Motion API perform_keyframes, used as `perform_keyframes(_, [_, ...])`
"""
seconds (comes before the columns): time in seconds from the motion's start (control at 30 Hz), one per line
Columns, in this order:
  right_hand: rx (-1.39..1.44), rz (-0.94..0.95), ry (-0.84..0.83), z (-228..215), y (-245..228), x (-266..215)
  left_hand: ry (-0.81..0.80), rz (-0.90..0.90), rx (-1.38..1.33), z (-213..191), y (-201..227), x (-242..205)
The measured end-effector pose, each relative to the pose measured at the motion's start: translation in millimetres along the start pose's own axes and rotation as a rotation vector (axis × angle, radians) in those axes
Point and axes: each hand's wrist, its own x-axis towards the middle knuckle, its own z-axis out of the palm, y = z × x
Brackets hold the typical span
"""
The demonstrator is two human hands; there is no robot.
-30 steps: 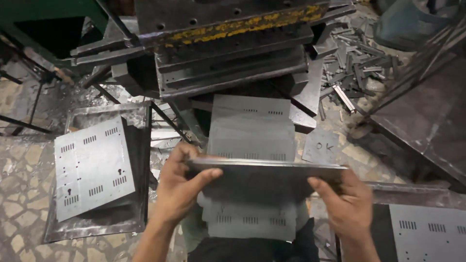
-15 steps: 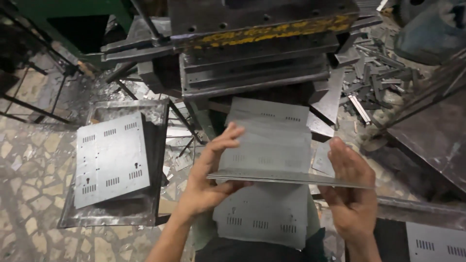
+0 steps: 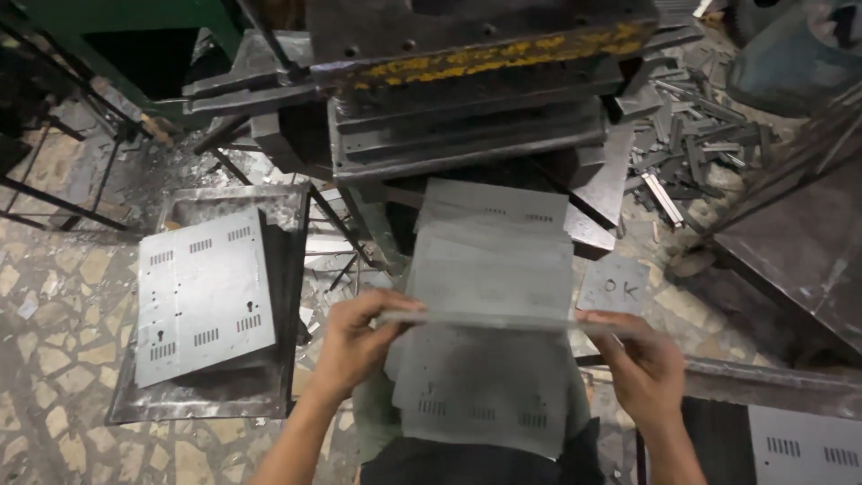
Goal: Feeding flat metal components into a stamping press machine and stacking the processed parts.
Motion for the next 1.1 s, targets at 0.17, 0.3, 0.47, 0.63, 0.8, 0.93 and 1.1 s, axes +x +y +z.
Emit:
perform_keyframes(0.17, [-0.149,-0.003,0.184,13,0,20,0.108,-0.045,0.086,3,6,18])
perform_keyframes(0.3, [-0.060,-0.154,0.165,17,2,23,0.157,-0.025,0.059,1,14,25])
perform_keyframes(0.47, [-0.101,-0.048,0.180,15,-1,21,0.142,-0.124,0.025,5,15,28])
perform_keyframes(0.63, [-0.199,0.038,0.256,-17,-11,-2,0.022,-0.225,0.070,33,3,32])
perform_keyframes(0.8, [-0.236,0.524,0.582,-74,-52,-40,-0.232,-0.684,-0.191,142,-14,39])
perform_keyframes(0.93, [-0.229,0.664,0.828,-166,-72,-79,-0.452,-0.845,-0.337,248,1,30])
perform_keyframes(1.1, [-0.751,0.563,0.856,-274,-147,-128,-0.641,-1.068,-0.502,359,60,-10])
